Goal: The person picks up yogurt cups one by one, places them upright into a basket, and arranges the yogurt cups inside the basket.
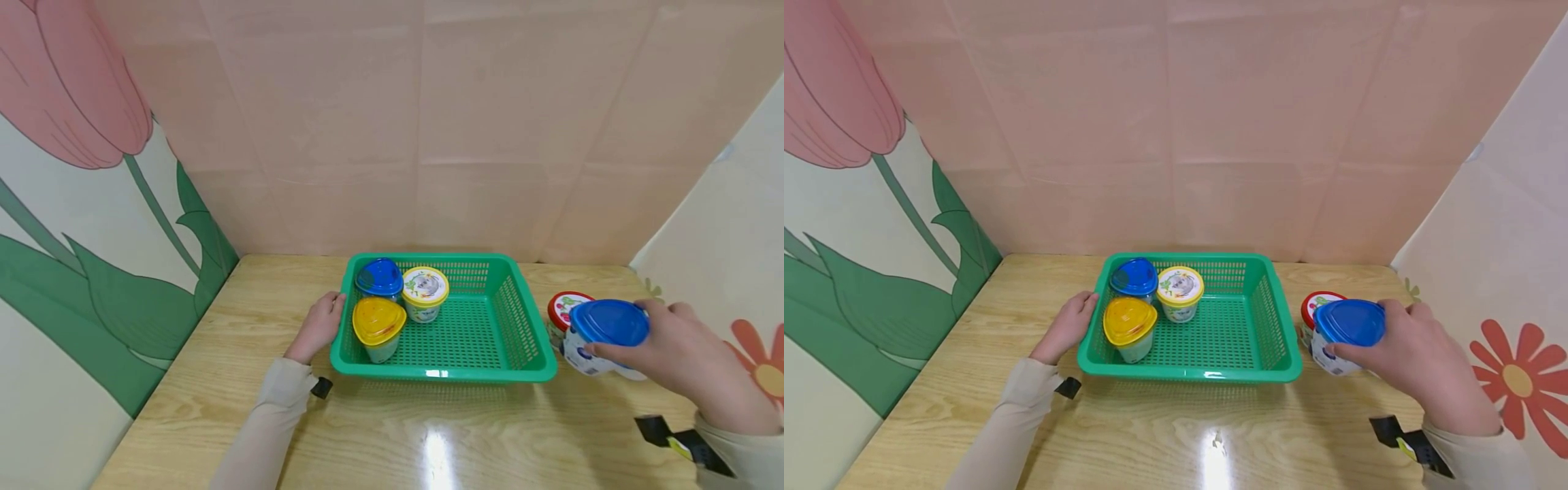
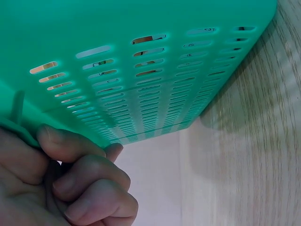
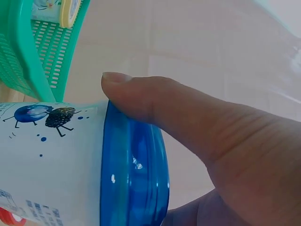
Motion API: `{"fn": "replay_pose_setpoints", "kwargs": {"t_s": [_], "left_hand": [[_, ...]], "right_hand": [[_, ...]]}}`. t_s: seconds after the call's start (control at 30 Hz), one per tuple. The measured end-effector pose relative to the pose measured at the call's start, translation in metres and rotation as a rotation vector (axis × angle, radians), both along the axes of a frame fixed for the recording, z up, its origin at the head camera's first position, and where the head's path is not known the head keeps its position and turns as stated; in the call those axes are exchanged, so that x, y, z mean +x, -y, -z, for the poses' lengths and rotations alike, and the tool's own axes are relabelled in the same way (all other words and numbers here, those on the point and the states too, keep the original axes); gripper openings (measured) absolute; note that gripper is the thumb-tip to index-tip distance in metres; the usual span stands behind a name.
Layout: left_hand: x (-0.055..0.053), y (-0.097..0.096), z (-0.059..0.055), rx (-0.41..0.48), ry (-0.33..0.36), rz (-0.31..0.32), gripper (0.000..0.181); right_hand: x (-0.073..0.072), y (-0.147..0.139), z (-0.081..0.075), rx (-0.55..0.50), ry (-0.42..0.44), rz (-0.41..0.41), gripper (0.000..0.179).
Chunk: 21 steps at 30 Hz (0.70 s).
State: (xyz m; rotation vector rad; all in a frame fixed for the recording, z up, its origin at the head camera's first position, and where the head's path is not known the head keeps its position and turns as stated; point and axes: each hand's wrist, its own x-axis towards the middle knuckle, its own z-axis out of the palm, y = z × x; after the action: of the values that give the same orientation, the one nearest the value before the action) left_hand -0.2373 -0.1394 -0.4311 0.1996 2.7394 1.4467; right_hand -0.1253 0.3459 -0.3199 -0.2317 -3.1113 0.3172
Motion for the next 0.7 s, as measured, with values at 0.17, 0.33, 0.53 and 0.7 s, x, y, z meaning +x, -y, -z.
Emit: {"fn": "replay_pose_setpoints", "kwargs": {"t_s": [0.17, 0.33, 0.53, 0.7], "left_hand": [[0.000, 0.000, 0.001, 0.000, 0.001, -0.003, 0.042], [-0.001, 0.000, 0.002, 0.012, 0.009, -0.002, 0.042], [-0.001, 0.000, 0.002, 0.013, 0.002, -0.009, 0.043], [-0.002, 0.000, 0.003, 0.005, -0.005, -0.015, 0.043]], "right_hand": [[-0.002, 0.002, -0.004, -0.005, -0.016, -0.022, 0.117], [-0.004, 0.004, -0.007, 0.001, -0.044, -0.051, 0.117], [-0.005, 0.008, -0.009, -0.001, -0.064, -0.055, 0.116], [-0.005, 0.013, -0.011, -0.013, -0.078, -0.040, 0.118]]}}
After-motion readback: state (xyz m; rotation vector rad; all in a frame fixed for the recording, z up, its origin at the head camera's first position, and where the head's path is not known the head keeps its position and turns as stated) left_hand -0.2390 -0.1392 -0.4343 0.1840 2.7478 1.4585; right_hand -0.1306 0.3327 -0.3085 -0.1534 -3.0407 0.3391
